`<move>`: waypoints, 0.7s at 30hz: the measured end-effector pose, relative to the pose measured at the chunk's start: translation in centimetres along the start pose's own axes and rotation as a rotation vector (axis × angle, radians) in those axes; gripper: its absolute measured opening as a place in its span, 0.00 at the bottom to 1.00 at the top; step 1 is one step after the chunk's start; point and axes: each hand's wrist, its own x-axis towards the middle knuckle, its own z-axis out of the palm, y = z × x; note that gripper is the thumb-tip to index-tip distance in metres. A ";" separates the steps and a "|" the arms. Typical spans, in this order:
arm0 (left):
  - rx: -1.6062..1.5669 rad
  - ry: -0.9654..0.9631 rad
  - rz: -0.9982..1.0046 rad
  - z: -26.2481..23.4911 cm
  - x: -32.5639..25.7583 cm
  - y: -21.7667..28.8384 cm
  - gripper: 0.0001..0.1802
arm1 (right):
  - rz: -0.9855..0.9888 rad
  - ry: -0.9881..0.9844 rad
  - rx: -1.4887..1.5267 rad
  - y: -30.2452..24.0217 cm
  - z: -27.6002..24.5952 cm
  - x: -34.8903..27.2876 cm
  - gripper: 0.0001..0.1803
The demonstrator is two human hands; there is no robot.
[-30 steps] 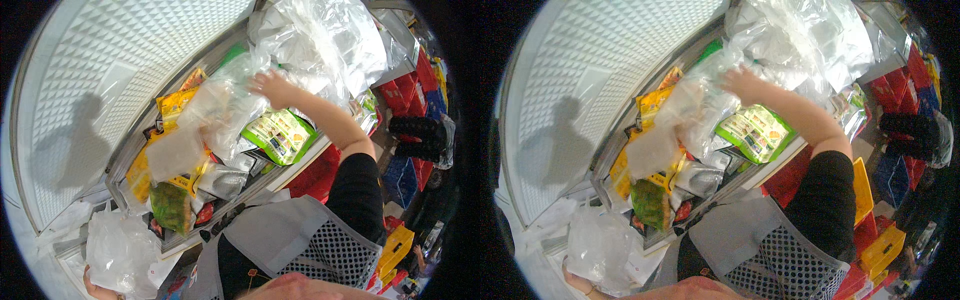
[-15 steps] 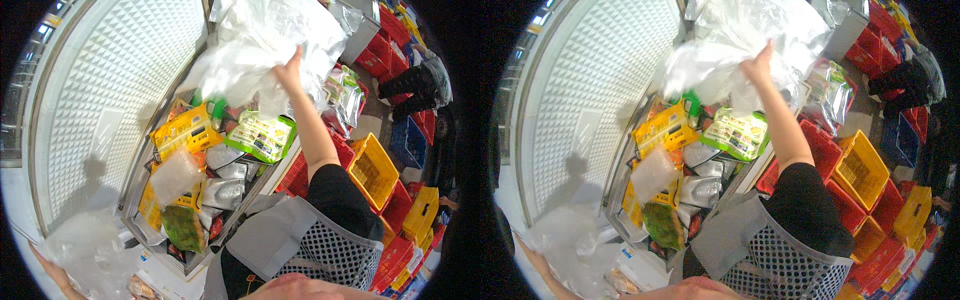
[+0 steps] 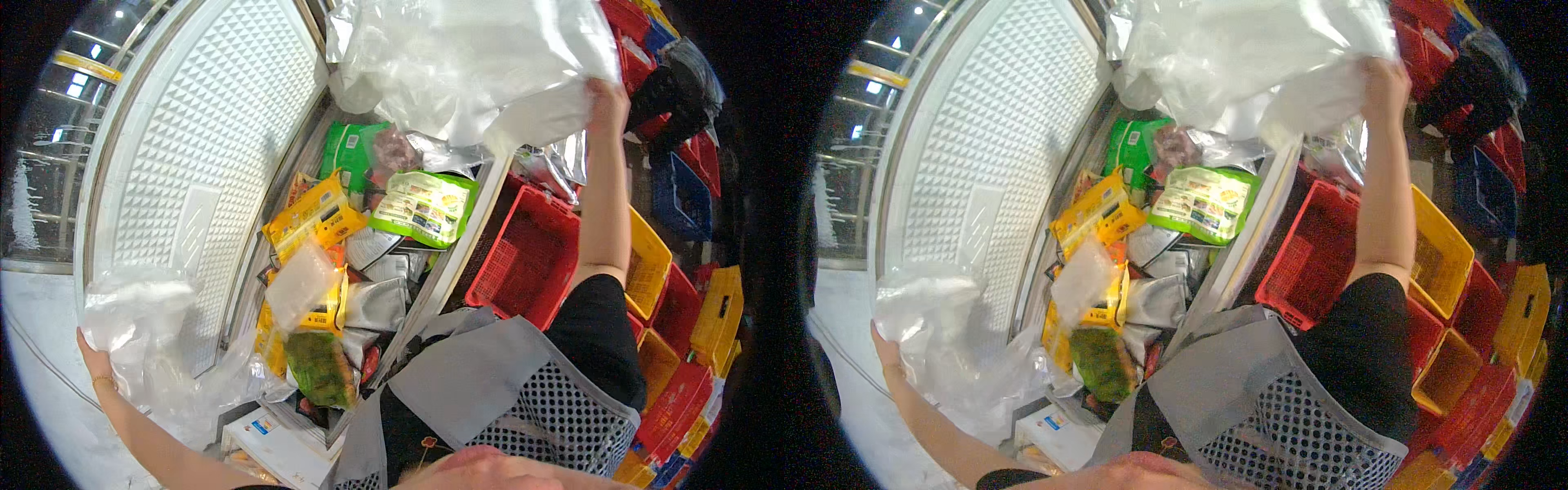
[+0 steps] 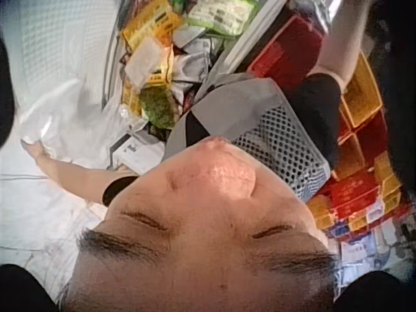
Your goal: The person packs various frozen food items from red and yellow plastic crates into clear plastic bags and places them into a chest freezer. They handle items such as meat, vegetables, and bread, organizing them into bags before storing them in the freezer.
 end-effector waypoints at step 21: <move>0.126 0.064 0.400 0.3 -30.4 7.0 0.45 | 0.216 0.220 0.074 -1.2 -18.9 -17.2 0.10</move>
